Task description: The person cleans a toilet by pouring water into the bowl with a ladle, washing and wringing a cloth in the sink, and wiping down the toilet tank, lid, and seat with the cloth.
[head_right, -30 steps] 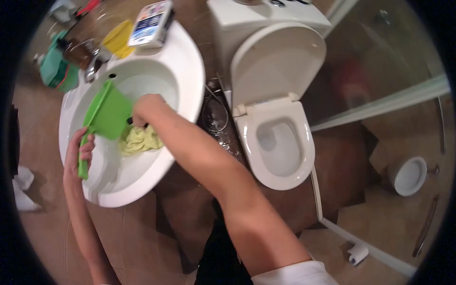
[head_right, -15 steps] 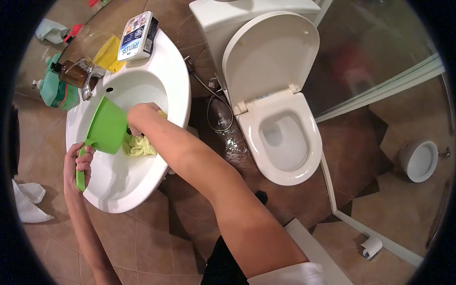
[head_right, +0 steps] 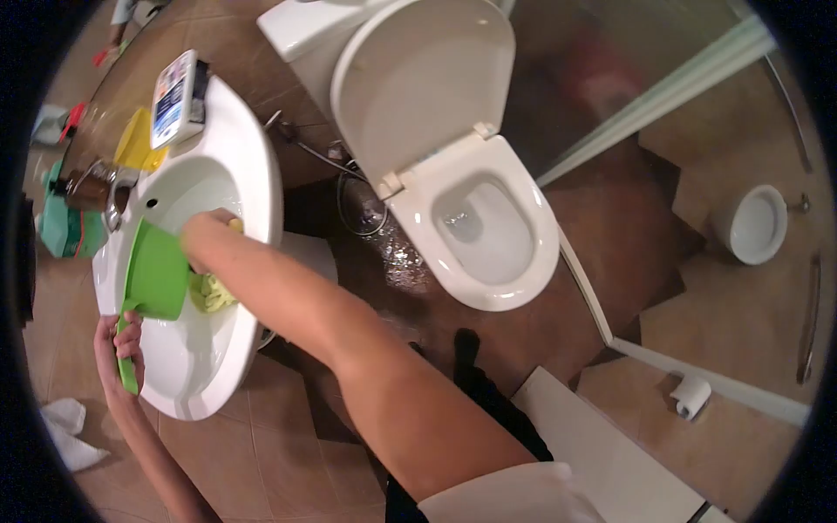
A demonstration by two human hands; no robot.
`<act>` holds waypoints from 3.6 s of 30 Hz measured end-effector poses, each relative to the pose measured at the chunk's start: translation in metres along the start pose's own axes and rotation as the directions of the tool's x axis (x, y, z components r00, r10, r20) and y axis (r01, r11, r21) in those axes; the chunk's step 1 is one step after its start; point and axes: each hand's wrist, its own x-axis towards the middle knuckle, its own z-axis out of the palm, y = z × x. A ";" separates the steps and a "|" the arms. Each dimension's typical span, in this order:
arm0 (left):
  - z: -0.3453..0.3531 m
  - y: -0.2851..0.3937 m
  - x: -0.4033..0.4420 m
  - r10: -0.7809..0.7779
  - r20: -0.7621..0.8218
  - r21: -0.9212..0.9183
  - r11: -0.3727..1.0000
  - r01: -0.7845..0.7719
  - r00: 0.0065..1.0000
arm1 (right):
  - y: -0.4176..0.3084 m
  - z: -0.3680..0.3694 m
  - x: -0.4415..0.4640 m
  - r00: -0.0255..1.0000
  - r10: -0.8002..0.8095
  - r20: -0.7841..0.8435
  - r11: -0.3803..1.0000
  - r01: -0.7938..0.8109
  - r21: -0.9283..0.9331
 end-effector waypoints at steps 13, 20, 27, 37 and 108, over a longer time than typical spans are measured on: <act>0.006 0.004 0.002 0.019 -0.031 -0.039 0.999 -0.020 0.999 | -0.002 -0.001 0.008 0.998 -0.026 -0.056 0.993 0.032 0.118; -0.001 0.003 0.009 0.052 -0.048 -0.013 0.999 -0.053 0.998 | -0.004 0.000 0.006 0.996 -0.048 -0.070 0.995 0.054 0.086; 0.001 -0.005 0.012 0.153 -0.090 0.112 0.983 -0.143 0.984 | -0.004 -0.001 0.006 0.996 -0.047 -0.078 0.994 0.055 0.096; -0.002 -0.004 0.014 0.175 -0.083 0.156 0.975 -0.161 0.981 | -0.009 0.000 0.017 0.997 0.003 -0.076 0.976 0.014 0.217; 0.162 -0.521 0.059 -0.079 0.486 0.773 0.503 -0.386 0.871 | 0.229 0.351 -0.302 0.455 0.881 0.127 -0.440 0.691 0.573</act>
